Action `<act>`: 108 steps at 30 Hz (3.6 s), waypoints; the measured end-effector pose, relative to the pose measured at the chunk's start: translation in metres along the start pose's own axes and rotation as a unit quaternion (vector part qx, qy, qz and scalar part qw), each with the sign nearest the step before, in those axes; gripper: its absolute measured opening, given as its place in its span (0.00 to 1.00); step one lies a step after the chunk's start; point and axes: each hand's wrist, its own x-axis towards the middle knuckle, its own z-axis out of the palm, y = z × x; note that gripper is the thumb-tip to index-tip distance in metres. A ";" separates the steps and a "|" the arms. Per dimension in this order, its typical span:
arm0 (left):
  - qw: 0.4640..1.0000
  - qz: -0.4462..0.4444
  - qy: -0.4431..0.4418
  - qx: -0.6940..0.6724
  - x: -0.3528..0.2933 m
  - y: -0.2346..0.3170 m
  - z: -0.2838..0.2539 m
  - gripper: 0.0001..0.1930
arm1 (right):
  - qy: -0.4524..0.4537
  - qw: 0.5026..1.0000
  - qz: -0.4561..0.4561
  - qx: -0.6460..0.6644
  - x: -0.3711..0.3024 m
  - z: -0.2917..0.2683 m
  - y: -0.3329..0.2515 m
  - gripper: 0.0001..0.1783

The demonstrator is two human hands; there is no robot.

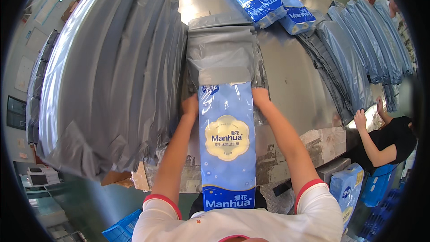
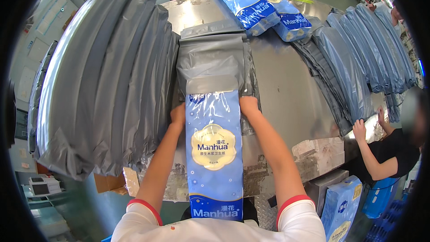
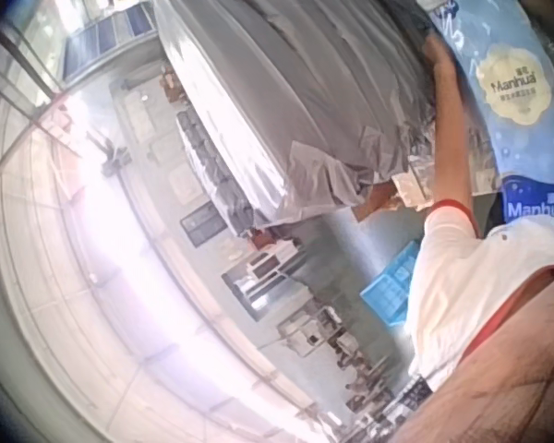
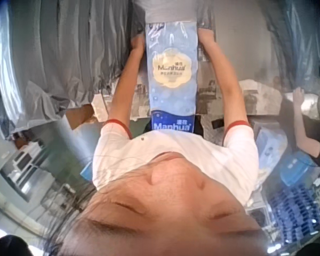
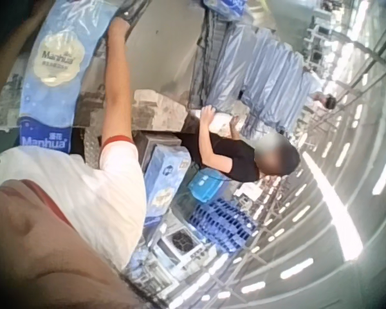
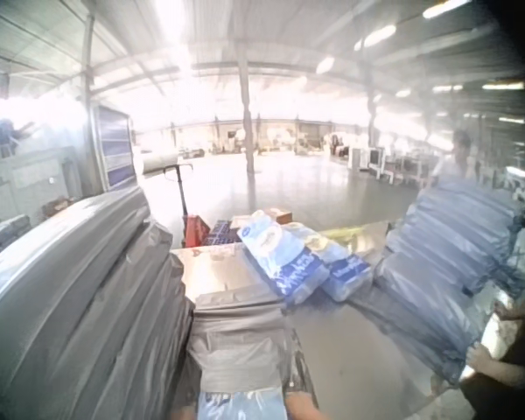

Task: The person packs multiple blue packages of napkins into large gray plastic mailing bags by hand, aligning the items inside the bags and then stacking the completed packages onto a pile on the workstation table.

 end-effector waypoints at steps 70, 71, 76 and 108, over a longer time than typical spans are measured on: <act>0.810 0.506 -0.144 0.259 -0.215 -0.051 -0.050 0.26 | -0.036 0.914 -0.404 -0.035 -0.259 -0.045 -0.042 0.18; 0.835 0.487 -0.147 0.207 -0.212 -0.053 -0.056 0.23 | -0.017 0.935 -0.347 0.074 -0.260 -0.039 -0.036 0.16; 0.936 0.111 -0.261 -0.206 -0.193 -0.059 -0.068 0.12 | -0.097 0.822 0.153 0.539 -0.244 -0.007 -0.009 0.15; 0.887 0.130 0.020 -0.443 -0.213 0.113 -0.289 0.38 | -0.065 0.348 0.056 0.933 -0.234 -0.218 -0.112 0.33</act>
